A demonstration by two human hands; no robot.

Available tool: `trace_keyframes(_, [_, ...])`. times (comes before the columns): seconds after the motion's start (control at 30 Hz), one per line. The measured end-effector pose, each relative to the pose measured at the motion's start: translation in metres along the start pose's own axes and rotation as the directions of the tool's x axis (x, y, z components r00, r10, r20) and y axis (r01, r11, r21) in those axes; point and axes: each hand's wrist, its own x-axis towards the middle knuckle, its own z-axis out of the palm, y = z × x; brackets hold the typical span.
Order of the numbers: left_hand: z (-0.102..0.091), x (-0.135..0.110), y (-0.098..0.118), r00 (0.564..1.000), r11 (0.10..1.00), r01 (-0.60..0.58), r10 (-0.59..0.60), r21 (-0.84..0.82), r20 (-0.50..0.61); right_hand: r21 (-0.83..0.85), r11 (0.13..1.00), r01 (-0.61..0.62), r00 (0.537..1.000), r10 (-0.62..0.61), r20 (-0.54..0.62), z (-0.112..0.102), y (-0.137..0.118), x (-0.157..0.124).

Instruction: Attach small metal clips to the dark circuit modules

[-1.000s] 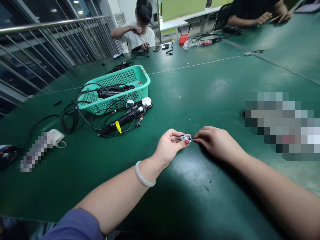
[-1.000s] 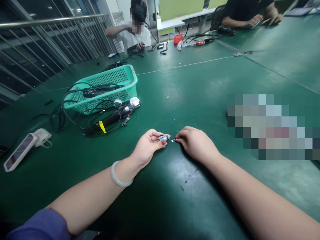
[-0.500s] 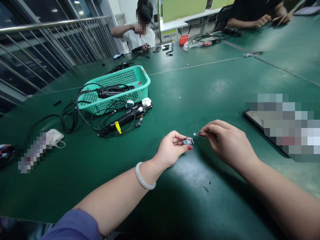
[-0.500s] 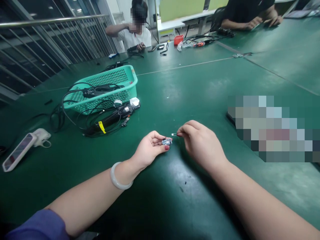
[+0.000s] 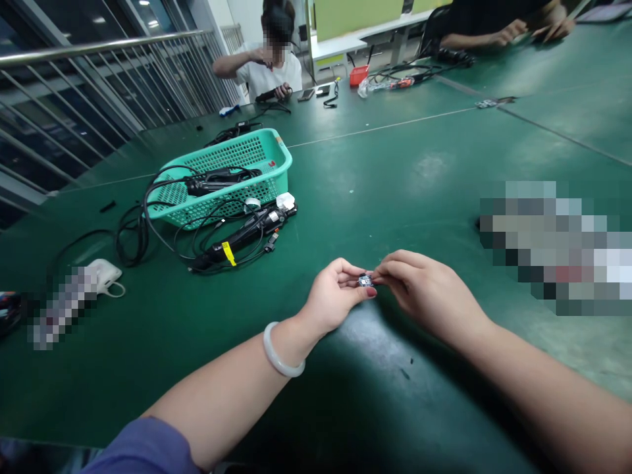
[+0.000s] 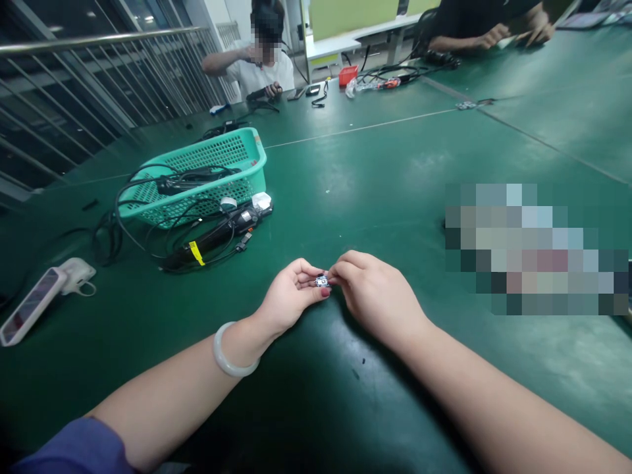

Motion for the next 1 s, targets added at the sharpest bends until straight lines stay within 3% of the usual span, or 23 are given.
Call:
trace_keyframes(0.37, [-0.004,0.0,0.0,1.0,0.999,-0.009,0.008,-0.049,-0.01,0.065,0.997,-0.037,0.999,0.035,0.02,-0.004,0.005,-0.001])
trace_keyframes(0.57, [-0.003,0.0,0.001,0.999,0.979,0.032,-0.029,-0.2,0.016,0.06,0.997,-0.052,0.998,0.053,-0.016,0.003,0.002,-0.002])
trace_keyframes(0.7, [0.002,-0.001,0.002,0.994,0.946,0.083,-0.103,-0.313,-0.048,0.046,0.991,-0.123,0.991,0.125,-0.051,0.009,-0.004,-0.001])
trace_keyframes(0.83, [0.002,-0.002,0.005,0.992,0.932,0.048,-0.086,-0.359,-0.092,0.111,0.983,-0.143,0.984,0.154,-0.089,0.014,-0.01,0.0])
trace_keyframes(1.0, [-0.025,-0.013,0.016,0.972,0.963,0.049,-0.108,-0.265,-0.211,0.223,0.964,-0.146,0.983,0.167,-0.079,0.018,-0.002,-0.004])
